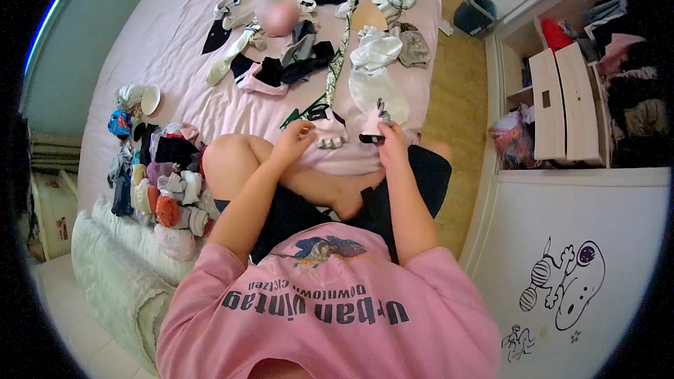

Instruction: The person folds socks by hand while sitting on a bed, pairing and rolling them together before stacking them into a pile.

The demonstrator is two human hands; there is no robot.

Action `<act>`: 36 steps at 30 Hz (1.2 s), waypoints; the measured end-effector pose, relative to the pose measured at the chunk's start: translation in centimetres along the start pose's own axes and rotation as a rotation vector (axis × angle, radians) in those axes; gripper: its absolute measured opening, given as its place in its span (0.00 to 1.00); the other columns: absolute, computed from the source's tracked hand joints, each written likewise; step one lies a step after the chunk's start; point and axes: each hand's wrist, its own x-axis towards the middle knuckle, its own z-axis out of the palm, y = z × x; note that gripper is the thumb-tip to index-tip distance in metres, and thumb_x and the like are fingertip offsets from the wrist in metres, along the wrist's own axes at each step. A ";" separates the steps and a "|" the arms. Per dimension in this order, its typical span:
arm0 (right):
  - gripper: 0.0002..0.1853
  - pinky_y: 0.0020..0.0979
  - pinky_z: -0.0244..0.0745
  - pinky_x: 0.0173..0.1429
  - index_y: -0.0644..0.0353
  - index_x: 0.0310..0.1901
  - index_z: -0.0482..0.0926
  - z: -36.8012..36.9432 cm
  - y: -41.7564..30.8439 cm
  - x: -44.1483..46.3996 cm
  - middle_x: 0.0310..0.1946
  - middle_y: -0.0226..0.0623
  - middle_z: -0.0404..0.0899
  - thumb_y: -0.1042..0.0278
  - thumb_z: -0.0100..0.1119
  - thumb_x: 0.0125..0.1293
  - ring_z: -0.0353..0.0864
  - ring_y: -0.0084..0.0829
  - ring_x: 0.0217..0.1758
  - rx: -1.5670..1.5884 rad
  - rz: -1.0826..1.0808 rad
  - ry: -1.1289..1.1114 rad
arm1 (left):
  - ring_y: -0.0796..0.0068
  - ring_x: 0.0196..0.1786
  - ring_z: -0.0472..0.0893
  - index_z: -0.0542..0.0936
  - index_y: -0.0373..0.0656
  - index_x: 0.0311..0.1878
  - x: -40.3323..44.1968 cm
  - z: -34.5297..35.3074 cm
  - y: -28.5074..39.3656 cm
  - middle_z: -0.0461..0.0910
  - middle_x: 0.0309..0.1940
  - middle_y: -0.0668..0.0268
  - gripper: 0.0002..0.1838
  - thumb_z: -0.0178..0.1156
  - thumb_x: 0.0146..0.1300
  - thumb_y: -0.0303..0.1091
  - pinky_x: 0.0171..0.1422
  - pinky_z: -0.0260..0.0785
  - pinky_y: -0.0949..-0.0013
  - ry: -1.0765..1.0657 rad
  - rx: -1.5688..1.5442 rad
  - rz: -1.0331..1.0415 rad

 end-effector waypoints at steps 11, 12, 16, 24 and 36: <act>0.16 0.34 0.72 0.47 0.65 0.47 0.69 4.6 3.2 -3.0 0.42 0.40 0.74 0.74 0.55 0.56 0.75 0.35 0.45 0.139 0.307 -0.088 | 0.76 0.32 0.75 0.67 0.38 0.51 5.0 3.2 -6.8 0.73 0.33 0.64 0.18 0.54 0.57 0.31 0.29 0.68 0.73 0.160 -0.296 -0.483; 0.17 0.34 0.71 0.48 0.66 0.47 0.69 4.7 3.7 -3.2 0.44 0.42 0.74 0.74 0.56 0.55 0.74 0.36 0.46 -0.125 0.315 -0.015 | 0.76 0.31 0.75 0.67 0.38 0.52 5.3 3.2 -6.9 0.73 0.32 0.64 0.18 0.53 0.57 0.31 0.28 0.68 0.72 0.155 -0.345 -0.562; 0.22 0.31 0.70 0.48 0.70 0.47 0.69 4.6 5.2 -1.8 0.45 0.47 0.72 0.70 0.62 0.51 0.73 0.36 0.48 -0.667 -0.361 0.317 | 0.76 0.28 0.73 0.67 0.36 0.50 4.8 2.8 -7.0 0.74 0.29 0.64 0.19 0.53 0.57 0.33 0.29 0.66 0.73 0.104 -0.323 -0.592; 0.22 0.26 0.68 0.33 0.68 0.47 0.70 6.6 2.7 3.1 0.36 0.37 0.72 0.67 0.63 0.52 0.72 0.25 0.33 -0.764 0.005 -0.123 | 0.79 0.23 0.69 0.73 0.43 0.31 4.5 1.3 -4.5 0.71 0.23 0.68 0.05 0.55 0.59 0.34 0.25 0.62 0.74 -0.042 -0.872 -0.895; 0.16 0.20 0.68 0.34 0.65 0.45 0.72 7.5 -0.5 -4.1 0.33 0.30 0.75 0.72 0.61 0.54 0.72 0.18 0.31 -0.547 -0.117 -0.265 | 0.75 0.38 0.78 0.72 0.38 0.45 -0.2 -1.8 5.6 0.77 0.39 0.64 0.12 0.53 0.63 0.36 0.41 0.73 0.69 -0.169 -1.346 -0.525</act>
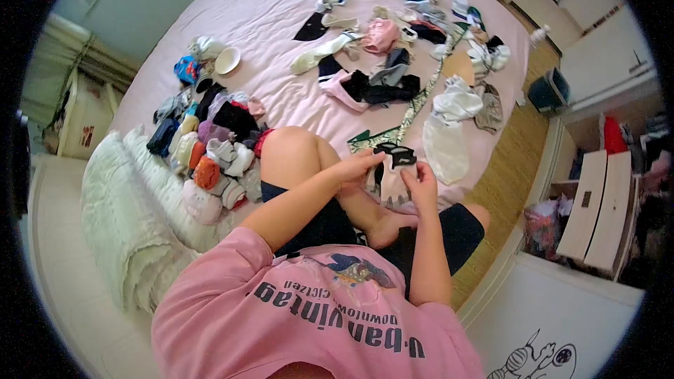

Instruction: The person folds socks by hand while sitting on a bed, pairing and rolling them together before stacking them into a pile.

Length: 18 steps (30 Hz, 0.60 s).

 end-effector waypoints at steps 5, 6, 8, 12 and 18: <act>0.16 0.21 0.69 0.36 0.64 0.45 0.72 -0.8 -5.2 -2.5 0.35 0.31 0.76 0.73 0.62 0.54 0.73 0.19 0.32 -0.014 -0.163 -0.090 | 0.74 0.40 0.79 0.73 0.39 0.47 -1.8 -1.7 -1.7 0.78 0.41 0.64 0.13 0.45 0.67 0.37 0.46 0.72 0.70 -0.019 -0.201 0.145; 0.17 0.23 0.72 0.40 0.64 0.45 0.72 0.4 -8.4 -4.2 0.37 0.33 0.76 0.72 0.62 0.53 0.76 0.22 0.36 0.139 -0.098 -0.106 | 0.74 0.40 0.79 0.73 0.39 0.46 -2.1 -1.7 -1.7 0.78 0.41 0.64 0.13 0.45 0.67 0.37 0.46 0.72 0.70 0.015 -0.212 0.170; 0.18 0.25 0.73 0.44 0.63 0.47 0.71 1.1 -11.1 -5.2 0.38 0.34 0.77 0.73 0.60 0.54 0.77 0.24 0.39 0.300 -0.070 -0.193 | 0.74 0.39 0.79 0.73 0.39 0.46 -2.3 -1.0 -1.6 0.79 0.39 0.64 0.13 0.45 0.67 0.37 0.45 0.72 0.70 0.078 -0.229 0.219; 0.19 0.25 0.74 0.44 0.63 0.50 0.69 2.7 -11.3 -5.0 0.40 0.35 0.76 0.75 0.57 0.55 0.77 0.24 0.40 0.502 0.019 -0.273 | 0.72 0.40 0.79 0.75 0.39 0.43 -1.4 -2.1 -2.9 0.79 0.39 0.64 0.14 0.45 0.67 0.39 0.44 0.72 0.69 0.117 0.047 0.227; 0.10 0.19 0.63 0.25 0.61 0.34 0.72 2.4 -4.7 -1.6 0.22 0.24 0.70 0.70 0.62 0.52 0.67 0.15 0.23 -0.113 -0.205 -0.087 | 0.63 0.54 0.73 0.67 0.38 0.57 -5.2 2.0 -0.7 0.71 0.54 0.57 0.23 0.42 0.67 0.44 0.59 0.65 0.59 -0.039 -0.162 0.085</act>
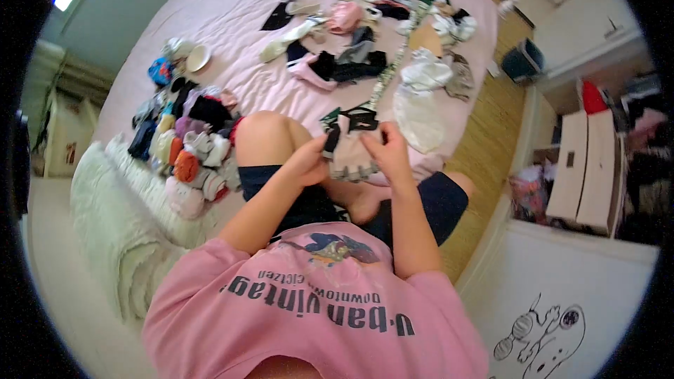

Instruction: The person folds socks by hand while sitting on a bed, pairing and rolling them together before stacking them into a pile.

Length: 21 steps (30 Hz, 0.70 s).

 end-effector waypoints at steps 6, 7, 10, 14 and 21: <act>0.16 0.20 0.68 0.37 0.62 0.40 0.72 0.2 -2.9 -1.5 0.31 0.28 0.73 0.65 0.64 0.54 0.71 0.18 0.32 0.341 0.106 -0.070 | 0.62 0.53 0.74 0.64 0.37 0.57 -1.3 1.3 0.4 0.72 0.52 0.57 0.23 0.50 0.64 0.41 0.58 0.66 0.58 -0.057 0.127 0.053; 0.16 0.20 0.69 0.39 0.63 0.42 0.72 0.3 -3.3 -1.6 0.33 0.29 0.73 0.64 0.64 0.55 0.72 0.19 0.33 0.462 0.160 -0.070 | 0.63 0.53 0.74 0.65 0.37 0.57 -1.1 0.9 0.2 0.73 0.51 0.58 0.22 0.52 0.63 0.38 0.58 0.67 0.59 -0.032 0.280 0.090; 0.17 0.20 0.70 0.40 0.63 0.43 0.72 -0.4 -3.3 -2.0 0.34 0.29 0.74 0.64 0.62 0.56 0.73 0.19 0.35 0.519 0.346 -0.161 | 0.66 0.51 0.76 0.67 0.36 0.54 -0.9 0.4 0.2 0.74 0.48 0.59 0.20 0.55 0.60 0.31 0.55 0.69 0.63 0.040 0.102 0.033; 0.14 0.19 0.70 0.37 0.62 0.42 0.73 -1.6 -2.2 -1.8 0.32 0.27 0.75 0.67 0.62 0.56 0.74 0.18 0.34 0.386 0.367 -0.223 | 0.67 0.50 0.76 0.67 0.36 0.54 -1.3 0.3 1.3 0.74 0.49 0.59 0.19 0.53 0.62 0.33 0.55 0.70 0.64 0.009 0.050 -0.003; 0.09 0.15 0.64 0.28 0.58 0.36 0.74 0.2 -1.7 -0.9 0.26 0.22 0.73 0.71 0.63 0.55 0.70 0.13 0.26 0.486 0.222 -0.155 | 0.70 0.45 0.79 0.68 0.37 0.53 -2.0 0.2 1.8 0.77 0.45 0.62 0.17 0.53 0.62 0.32 0.49 0.73 0.66 0.093 -0.008 0.062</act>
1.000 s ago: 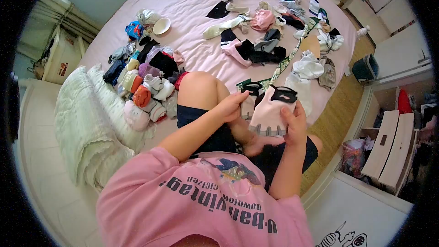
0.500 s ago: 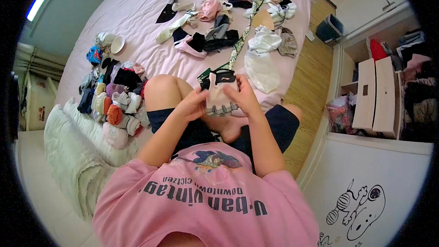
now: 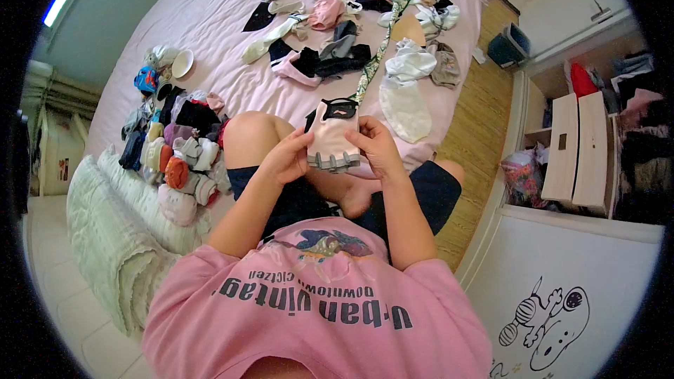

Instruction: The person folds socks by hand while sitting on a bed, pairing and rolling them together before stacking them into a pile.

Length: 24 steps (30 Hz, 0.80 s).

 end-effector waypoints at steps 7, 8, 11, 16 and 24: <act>0.08 0.19 0.69 0.34 0.58 0.40 0.75 2.2 0.7 2.2 0.30 0.26 0.76 0.67 0.58 0.59 0.74 0.16 0.30 0.004 0.092 -0.075 | 0.74 0.43 0.79 0.68 0.39 0.52 -1.6 -2.3 1.9 0.77 0.42 0.62 0.17 0.55 0.60 0.29 0.46 0.74 0.70 0.053 0.045 0.143; 0.08 0.20 0.70 0.36 0.58 0.41 0.75 3.3 0.7 2.6 0.31 0.27 0.77 0.67 0.56 0.60 0.75 0.17 0.31 0.030 0.101 -0.095 | 0.74 0.44 0.79 0.68 0.39 0.52 -2.1 -2.7 2.4 0.77 0.43 0.62 0.17 0.55 0.60 0.29 0.46 0.74 0.70 0.064 0.027 0.159; 0.11 0.24 0.72 0.40 0.60 0.43 0.75 5.4 1.4 4.1 0.36 0.30 0.78 0.64 0.53 0.63 0.77 0.20 0.34 0.072 0.194 -0.151 | 0.72 0.44 0.78 0.70 0.37 0.48 -4.1 -3.4 4.6 0.77 0.43 0.61 0.13 0.55 0.59 0.27 0.49 0.72 0.69 0.096 -0.063 0.246; 0.13 0.25 0.72 0.42 0.61 0.46 0.72 7.6 4.0 6.6 0.39 0.34 0.78 0.63 0.50 0.65 0.78 0.25 0.40 -0.150 0.239 -0.164 | 0.70 0.47 0.78 0.69 0.40 0.51 -8.0 -7.7 9.5 0.76 0.46 0.62 0.15 0.53 0.61 0.27 0.52 0.71 0.66 0.187 -0.206 0.477; 0.10 0.20 0.69 0.35 0.61 0.45 0.72 9.1 7.1 9.9 0.36 0.34 0.77 0.67 0.49 0.65 0.74 0.20 0.31 -0.272 0.326 -0.193 | 0.65 0.49 0.76 0.71 0.39 0.49 -14.3 -18.8 24.6 0.76 0.46 0.60 0.12 0.46 0.65 0.33 0.55 0.67 0.60 0.396 -0.631 0.861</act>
